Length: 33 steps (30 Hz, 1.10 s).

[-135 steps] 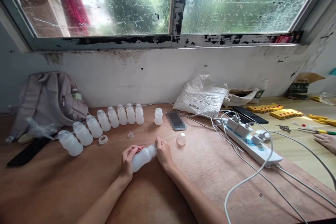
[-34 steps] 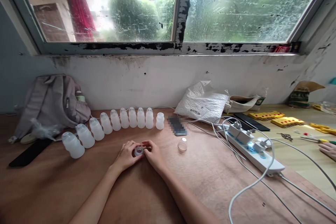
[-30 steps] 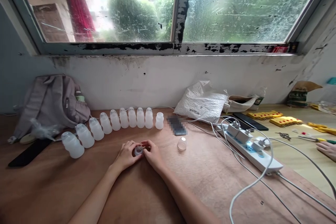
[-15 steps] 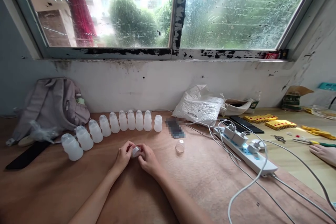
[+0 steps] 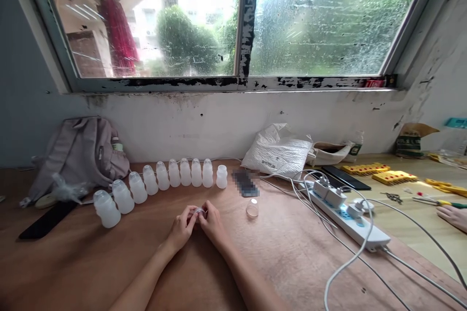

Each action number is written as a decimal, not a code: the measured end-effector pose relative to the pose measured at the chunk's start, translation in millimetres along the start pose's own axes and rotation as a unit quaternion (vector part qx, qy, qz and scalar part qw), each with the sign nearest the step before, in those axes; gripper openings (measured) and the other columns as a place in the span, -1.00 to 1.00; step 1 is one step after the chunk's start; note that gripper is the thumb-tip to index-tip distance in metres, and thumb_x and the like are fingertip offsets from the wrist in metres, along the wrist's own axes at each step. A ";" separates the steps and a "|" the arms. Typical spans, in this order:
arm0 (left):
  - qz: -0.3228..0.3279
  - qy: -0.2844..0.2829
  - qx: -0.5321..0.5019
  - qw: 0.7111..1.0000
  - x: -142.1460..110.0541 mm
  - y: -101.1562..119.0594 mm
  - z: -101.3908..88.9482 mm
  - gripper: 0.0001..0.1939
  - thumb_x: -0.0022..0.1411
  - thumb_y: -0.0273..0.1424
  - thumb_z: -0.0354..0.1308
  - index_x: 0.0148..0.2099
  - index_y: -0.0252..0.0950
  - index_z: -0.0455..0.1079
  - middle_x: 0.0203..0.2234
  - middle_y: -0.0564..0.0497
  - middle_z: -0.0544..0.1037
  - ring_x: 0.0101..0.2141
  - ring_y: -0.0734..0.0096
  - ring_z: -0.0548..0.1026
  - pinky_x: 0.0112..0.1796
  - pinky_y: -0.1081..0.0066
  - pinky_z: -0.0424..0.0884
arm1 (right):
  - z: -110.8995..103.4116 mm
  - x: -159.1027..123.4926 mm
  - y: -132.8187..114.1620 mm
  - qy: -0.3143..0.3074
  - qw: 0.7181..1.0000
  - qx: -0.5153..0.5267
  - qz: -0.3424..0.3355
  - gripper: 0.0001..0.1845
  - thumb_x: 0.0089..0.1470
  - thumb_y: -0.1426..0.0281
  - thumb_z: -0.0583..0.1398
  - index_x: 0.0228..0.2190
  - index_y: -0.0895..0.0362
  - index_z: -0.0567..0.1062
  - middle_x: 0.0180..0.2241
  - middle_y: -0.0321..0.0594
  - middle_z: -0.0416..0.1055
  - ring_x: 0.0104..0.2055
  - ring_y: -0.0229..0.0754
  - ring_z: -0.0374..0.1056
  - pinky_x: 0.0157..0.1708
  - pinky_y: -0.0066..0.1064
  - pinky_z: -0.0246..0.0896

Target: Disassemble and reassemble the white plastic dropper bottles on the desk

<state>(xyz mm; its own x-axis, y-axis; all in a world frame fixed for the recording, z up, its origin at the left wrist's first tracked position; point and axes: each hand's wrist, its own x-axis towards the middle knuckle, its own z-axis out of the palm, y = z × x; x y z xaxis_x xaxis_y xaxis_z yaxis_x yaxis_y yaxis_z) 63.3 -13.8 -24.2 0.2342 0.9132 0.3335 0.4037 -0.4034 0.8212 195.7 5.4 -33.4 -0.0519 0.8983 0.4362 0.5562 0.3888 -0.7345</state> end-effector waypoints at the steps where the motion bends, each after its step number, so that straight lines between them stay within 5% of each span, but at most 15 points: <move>1: 0.007 0.000 0.022 1.000 -0.1 -1.6 0.4 -0.78 0.21 -0.28 -0.14 -0.15 -0.20 0.23 -0.39 0.02 0.53 -0.44 0.39 0.49 -0.40 0.44 0.37 | 0.7 0.3 1.1 0.002 1.000 0.002 -0.002 -0.94 -0.17 0.46 0.02 -0.57 0.09 0.16 -0.61 -0.39 0.17 -0.56 -0.30 0.11 -0.54 -0.48 0.02; 12: 0.004 -0.020 -0.002 1.000 5.7 -13.7 4.9 -0.80 0.23 -0.33 -0.18 -0.15 -0.23 0.18 -0.48 0.06 0.50 -0.53 0.47 0.45 -0.42 0.47 0.35 | 5.1 1.6 2.3 -0.008 0.999 0.031 0.012 -0.93 -0.13 0.43 0.00 -0.53 0.08 0.12 -0.60 -0.41 0.14 -0.57 -0.29 0.12 -0.54 -0.48 0.02; 21: -0.015 0.002 0.010 1.000 8.0 -14.7 5.3 -0.83 0.15 -0.40 -0.09 -0.18 -0.22 0.21 -0.38 0.04 0.49 -0.38 0.42 0.46 -0.31 0.41 0.32 | 14.2 3.6 10.9 -0.004 0.999 0.012 0.035 -0.91 -0.14 0.45 0.01 -0.53 0.07 0.11 -0.58 -0.41 0.17 -0.52 -0.27 0.16 -0.50 -0.47 0.03; 33: -0.015 -0.042 -0.061 0.997 8.2 -15.6 -0.9 -0.82 0.09 -0.42 -0.07 -0.21 -0.25 0.21 -0.60 0.15 0.40 -0.60 0.56 0.37 -0.50 0.53 0.31 | 16.4 5.6 4.6 0.006 0.997 -0.022 0.075 -0.87 -0.17 0.50 0.05 -0.57 0.08 0.13 -0.60 -0.39 0.19 -0.53 -0.29 0.14 -0.53 -0.50 -0.05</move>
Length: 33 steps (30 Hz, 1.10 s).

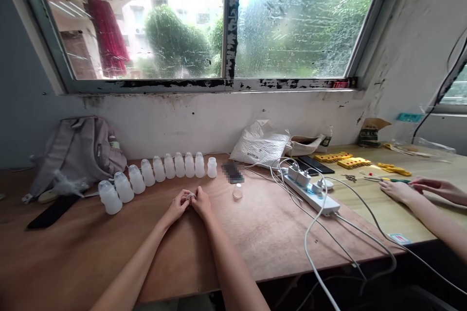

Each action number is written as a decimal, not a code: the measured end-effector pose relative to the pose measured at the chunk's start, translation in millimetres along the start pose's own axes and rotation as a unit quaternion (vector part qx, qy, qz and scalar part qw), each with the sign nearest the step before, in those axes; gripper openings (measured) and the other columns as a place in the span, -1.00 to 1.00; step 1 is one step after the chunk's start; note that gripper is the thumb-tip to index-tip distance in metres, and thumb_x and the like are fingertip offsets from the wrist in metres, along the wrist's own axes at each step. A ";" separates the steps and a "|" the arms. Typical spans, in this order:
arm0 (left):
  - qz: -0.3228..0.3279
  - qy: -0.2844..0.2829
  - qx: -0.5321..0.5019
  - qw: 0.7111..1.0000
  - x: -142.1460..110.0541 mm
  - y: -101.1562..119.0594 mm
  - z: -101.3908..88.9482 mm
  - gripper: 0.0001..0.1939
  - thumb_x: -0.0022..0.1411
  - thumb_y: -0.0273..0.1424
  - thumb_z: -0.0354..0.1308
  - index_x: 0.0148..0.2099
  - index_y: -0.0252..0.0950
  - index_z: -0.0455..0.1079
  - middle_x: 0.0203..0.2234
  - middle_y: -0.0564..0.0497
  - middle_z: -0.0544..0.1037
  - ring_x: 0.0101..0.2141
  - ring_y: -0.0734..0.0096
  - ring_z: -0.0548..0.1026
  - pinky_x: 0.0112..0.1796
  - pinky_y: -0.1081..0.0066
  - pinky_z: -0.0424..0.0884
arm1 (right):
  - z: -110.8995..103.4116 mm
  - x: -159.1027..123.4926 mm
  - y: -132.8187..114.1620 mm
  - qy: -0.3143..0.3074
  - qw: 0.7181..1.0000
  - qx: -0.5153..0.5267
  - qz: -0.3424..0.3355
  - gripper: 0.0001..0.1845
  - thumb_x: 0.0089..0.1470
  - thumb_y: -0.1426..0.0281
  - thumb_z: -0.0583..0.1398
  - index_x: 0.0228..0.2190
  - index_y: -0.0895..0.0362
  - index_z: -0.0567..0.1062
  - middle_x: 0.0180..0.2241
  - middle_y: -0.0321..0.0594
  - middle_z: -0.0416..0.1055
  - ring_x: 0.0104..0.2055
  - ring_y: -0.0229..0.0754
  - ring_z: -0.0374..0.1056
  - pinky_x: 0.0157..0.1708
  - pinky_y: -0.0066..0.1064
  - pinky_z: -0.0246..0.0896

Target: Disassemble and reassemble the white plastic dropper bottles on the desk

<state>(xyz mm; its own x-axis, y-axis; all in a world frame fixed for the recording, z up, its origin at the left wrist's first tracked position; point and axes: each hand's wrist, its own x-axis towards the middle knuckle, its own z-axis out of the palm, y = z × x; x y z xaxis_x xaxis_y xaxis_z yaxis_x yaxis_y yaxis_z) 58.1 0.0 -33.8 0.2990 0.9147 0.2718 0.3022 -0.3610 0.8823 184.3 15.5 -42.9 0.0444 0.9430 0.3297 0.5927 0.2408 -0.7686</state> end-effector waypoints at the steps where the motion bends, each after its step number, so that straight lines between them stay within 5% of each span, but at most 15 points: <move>1: 0.000 -0.002 -0.003 1.000 0.1 -0.1 -0.1 -0.81 0.08 -0.43 -0.07 -0.20 -0.25 0.22 -0.61 0.16 0.39 -0.61 0.56 0.37 -0.50 0.53 0.31 | -0.5 -0.3 -0.5 0.001 1.000 0.000 0.000 -0.87 -0.17 0.50 0.05 -0.58 0.08 0.13 -0.60 -0.39 0.19 -0.52 -0.29 0.13 -0.53 -0.51 -0.05; 16: -0.049 0.061 -0.006 0.997 1.2 1.5 3.0 -0.81 0.01 -0.45 -0.03 -0.27 -0.27 0.31 -0.69 0.13 0.41 -0.67 0.50 0.37 -0.57 0.52 0.28 | -1.9 -3.7 1.2 0.010 0.998 0.054 -0.009 -0.90 -0.22 0.47 0.07 -0.59 0.10 0.17 -0.64 -0.44 0.17 -0.58 -0.34 0.11 -0.57 -0.54 -0.04; 23: -0.097 0.072 -0.028 0.992 17.6 -8.6 4.8 -0.86 0.01 -0.42 -0.04 -0.33 -0.26 0.29 -0.72 0.13 0.40 -0.78 0.53 0.30 -0.71 0.55 0.17 | -8.3 -4.9 -4.4 -0.008 0.992 0.125 -0.015 -0.83 -0.03 0.28 0.04 -0.47 0.12 0.32 -0.64 -0.38 0.26 -0.58 -0.29 0.21 -0.55 -0.49 0.09; 29: -0.116 0.030 -0.086 0.989 31.7 -12.5 5.1 -0.84 0.05 -0.37 -0.07 -0.36 -0.30 0.29 -0.71 0.10 0.41 -0.79 0.58 0.27 -0.76 0.59 0.12 | -25.1 32.1 21.6 0.209 0.965 0.128 0.099 -0.65 -0.06 0.22 0.05 -0.24 0.16 0.28 -0.33 -0.10 0.36 -0.31 -0.11 0.32 -0.34 -0.33 0.22; 33: -0.121 -0.002 -0.107 0.987 35.5 -11.1 5.3 -0.82 0.06 -0.30 -0.05 -0.42 -0.31 0.26 -0.76 0.11 0.38 -0.81 0.59 0.23 -0.78 0.61 0.08 | -34.8 68.2 45.7 0.274 0.951 0.092 0.111 -0.41 -0.20 0.28 0.12 -0.09 0.21 0.15 -0.04 0.10 0.17 0.02 0.04 0.11 -0.04 -0.17 0.03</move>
<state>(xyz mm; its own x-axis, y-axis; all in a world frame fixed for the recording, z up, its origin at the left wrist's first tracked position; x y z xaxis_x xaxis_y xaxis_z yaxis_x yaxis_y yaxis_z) 70.2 35.5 -36.0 0.2441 0.9689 0.0418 0.1679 -0.0847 0.9822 242.4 82.8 -36.5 0.5948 0.7259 0.3454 0.3715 0.1328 -0.9189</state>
